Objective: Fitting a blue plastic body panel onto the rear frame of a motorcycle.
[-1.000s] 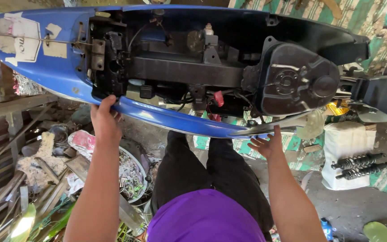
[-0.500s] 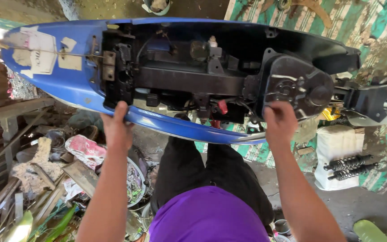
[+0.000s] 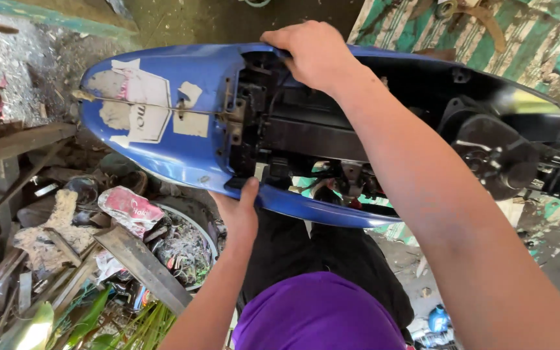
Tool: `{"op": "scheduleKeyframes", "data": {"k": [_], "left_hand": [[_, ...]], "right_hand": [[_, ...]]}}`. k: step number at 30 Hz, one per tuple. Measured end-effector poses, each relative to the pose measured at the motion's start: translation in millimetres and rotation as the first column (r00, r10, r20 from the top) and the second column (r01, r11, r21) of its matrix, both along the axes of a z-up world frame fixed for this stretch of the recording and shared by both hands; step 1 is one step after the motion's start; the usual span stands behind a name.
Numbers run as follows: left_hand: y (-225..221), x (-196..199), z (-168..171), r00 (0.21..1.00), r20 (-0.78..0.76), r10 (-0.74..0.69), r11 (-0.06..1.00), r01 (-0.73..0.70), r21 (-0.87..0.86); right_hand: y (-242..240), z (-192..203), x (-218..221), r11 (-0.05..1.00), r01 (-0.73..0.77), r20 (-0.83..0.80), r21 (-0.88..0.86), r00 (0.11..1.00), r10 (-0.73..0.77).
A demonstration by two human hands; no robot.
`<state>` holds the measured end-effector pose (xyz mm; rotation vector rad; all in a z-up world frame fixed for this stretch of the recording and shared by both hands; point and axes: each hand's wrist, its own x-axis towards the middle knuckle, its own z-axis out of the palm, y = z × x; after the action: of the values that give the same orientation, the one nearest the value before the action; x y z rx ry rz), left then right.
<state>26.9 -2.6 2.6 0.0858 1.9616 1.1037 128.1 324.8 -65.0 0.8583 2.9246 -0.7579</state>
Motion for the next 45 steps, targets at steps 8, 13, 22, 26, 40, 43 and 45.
{"op": "scheduleKeyframes", "data": {"k": [8,13,22,26,40,43,45], "left_hand": [[-1,-3,6,0.997,0.061,-0.043,0.997,0.039,0.064],[-19,-1,-16,0.997,0.07,-0.034,0.985,0.022,0.169],[-15,4,-16,0.982,0.151,0.116,0.966,-0.147,0.213],[-14,-2,-18,0.985,0.123,0.12,0.976,-0.14,0.169],[-7,1,-14,0.999,-0.015,0.029,0.974,-0.025,0.225],[-3,5,-8,0.985,0.078,0.155,0.987,-0.158,0.033],[1,5,-6,0.983,0.077,0.167,0.981,-0.174,0.087]], "right_hand": [[-29,-29,11,0.945,0.094,-0.075,0.314,0.994,-0.074],[-33,-20,16,0.931,0.05,-0.043,0.362,0.998,-0.037],[-18,-8,1,0.991,0.004,0.031,0.13,0.999,-0.008],[-19,-10,3,0.998,-0.015,0.018,0.062,1.0,0.014],[-25,1,-3,0.996,-0.072,0.07,0.051,0.995,0.068],[-33,5,-6,0.998,0.007,0.081,0.064,0.997,-0.012],[-36,3,-8,0.985,0.05,0.034,0.164,0.998,-0.056]]}}
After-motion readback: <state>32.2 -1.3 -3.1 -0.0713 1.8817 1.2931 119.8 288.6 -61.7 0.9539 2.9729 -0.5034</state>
